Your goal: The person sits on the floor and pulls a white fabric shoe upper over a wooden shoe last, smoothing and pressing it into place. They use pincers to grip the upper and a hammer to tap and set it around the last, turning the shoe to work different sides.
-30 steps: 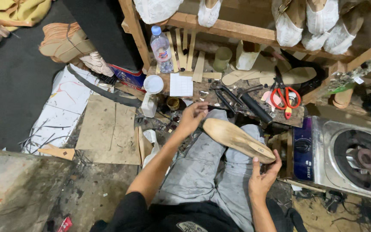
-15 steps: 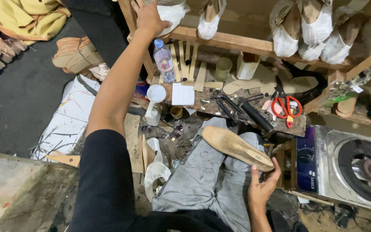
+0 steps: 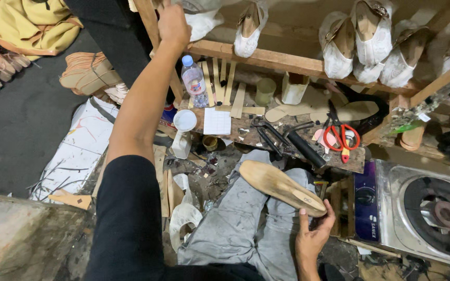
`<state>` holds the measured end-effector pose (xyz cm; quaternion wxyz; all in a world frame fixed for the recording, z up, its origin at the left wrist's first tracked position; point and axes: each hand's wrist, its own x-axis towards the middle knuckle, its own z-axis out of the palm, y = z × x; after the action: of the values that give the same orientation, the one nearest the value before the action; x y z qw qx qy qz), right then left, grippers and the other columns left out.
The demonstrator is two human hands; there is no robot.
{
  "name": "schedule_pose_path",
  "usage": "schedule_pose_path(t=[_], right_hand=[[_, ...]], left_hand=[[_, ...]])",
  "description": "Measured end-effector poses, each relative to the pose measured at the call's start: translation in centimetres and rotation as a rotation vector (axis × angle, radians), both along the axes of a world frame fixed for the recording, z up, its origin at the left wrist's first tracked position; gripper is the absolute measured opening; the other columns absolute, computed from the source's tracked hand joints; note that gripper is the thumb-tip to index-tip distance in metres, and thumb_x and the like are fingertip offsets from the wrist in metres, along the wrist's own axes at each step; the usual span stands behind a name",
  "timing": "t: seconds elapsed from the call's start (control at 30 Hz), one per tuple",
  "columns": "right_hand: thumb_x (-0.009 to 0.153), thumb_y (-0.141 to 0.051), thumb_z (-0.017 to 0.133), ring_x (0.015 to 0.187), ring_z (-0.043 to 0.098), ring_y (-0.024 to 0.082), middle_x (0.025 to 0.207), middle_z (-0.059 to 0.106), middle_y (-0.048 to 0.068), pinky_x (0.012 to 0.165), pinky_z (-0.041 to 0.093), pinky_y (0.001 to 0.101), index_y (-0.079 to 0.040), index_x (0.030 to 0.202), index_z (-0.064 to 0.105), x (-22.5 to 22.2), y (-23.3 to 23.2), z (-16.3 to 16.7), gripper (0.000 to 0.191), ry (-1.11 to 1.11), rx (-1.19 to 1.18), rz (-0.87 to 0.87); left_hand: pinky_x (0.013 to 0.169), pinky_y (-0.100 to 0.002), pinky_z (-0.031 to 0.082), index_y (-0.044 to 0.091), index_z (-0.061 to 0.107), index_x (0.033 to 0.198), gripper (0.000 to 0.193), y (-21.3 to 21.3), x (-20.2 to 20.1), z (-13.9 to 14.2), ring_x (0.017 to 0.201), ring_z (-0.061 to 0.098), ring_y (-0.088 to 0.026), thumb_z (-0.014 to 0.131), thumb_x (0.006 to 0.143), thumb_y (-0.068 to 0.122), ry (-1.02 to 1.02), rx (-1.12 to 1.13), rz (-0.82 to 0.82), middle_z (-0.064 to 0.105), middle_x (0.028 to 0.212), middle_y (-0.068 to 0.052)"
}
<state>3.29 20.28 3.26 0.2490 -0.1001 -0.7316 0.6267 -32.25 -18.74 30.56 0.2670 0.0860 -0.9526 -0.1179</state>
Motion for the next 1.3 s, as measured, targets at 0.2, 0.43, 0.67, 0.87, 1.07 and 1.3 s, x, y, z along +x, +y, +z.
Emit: schedule_pose_path(t=[0.2,0.43,0.67,0.87,1.07,1.3], right_hand=[[0.095,-0.007,0.070,0.133,0.051,0.025,0.143,0.052,0.019,0.116,0.036,0.0346,0.004,0.152,0.037,-0.1,0.2,0.0,0.067,-0.012,0.044,-0.009],[0.096,-0.007,0.067,0.134,0.052,0.025,0.144,0.051,0.020,0.113,0.040,0.0352,0.003,0.153,0.035,-0.5,-0.6,0.2,0.066,-0.089,-0.012,-0.002],[0.096,-0.005,0.068,0.138,0.048,0.027,0.149,0.048,0.020,0.117,0.036,0.0363,0.002,0.155,0.031,-0.3,-1.2,0.2,0.071,-0.014,0.045,-0.028],[0.097,-0.004,0.068,0.142,0.046,0.026,0.154,0.043,0.020,0.120,0.034,0.0361,0.000,0.157,0.027,0.1,-0.7,-0.5,0.073,0.034,0.028,-0.021],[0.101,-0.004,0.065,0.138,0.049,0.025,0.149,0.049,0.019,0.120,0.035,0.0354,-0.001,0.158,0.029,0.1,-1.1,-1.0,0.067,0.002,0.044,0.032],[0.104,-0.006,0.065,0.140,0.049,0.025,0.151,0.049,0.019,0.121,0.037,0.0352,-0.001,0.159,0.028,-0.1,-2.6,-1.1,0.066,0.024,0.030,0.088]], left_hand=[[0.083,-0.061,0.051,0.002,0.056,0.127,0.082,0.0,0.2,-1.8,0.130,0.050,-0.050,0.093,0.058,0.024,0.317,-0.213,0.059,0.055,0.131,-0.023],[0.107,-0.046,0.047,0.003,0.053,0.135,0.055,4.0,-0.5,-5.3,0.126,0.059,-0.037,0.083,0.091,0.019,0.265,0.331,-0.582,0.062,0.128,-0.019],[0.112,-0.043,0.045,0.001,0.055,0.138,0.052,10.7,5.9,-10.9,0.131,0.057,-0.038,0.076,0.091,0.008,0.324,0.535,-0.742,0.060,0.138,-0.019],[0.080,-0.035,0.054,0.006,0.066,0.128,0.036,14.3,21.0,-22.0,0.094,0.064,-0.023,0.072,0.093,0.014,0.000,0.818,-0.619,0.064,0.108,-0.012],[0.066,-0.031,0.051,-0.001,0.071,0.106,0.028,15.1,25.8,-29.5,0.072,0.063,-0.018,0.074,0.094,0.023,-0.079,1.063,-0.373,0.063,0.088,-0.009],[0.067,-0.032,0.048,-0.002,0.068,0.105,0.029,14.5,27.1,-30.0,0.072,0.056,-0.017,0.072,0.095,0.024,0.036,1.042,-0.322,0.060,0.087,-0.008]])
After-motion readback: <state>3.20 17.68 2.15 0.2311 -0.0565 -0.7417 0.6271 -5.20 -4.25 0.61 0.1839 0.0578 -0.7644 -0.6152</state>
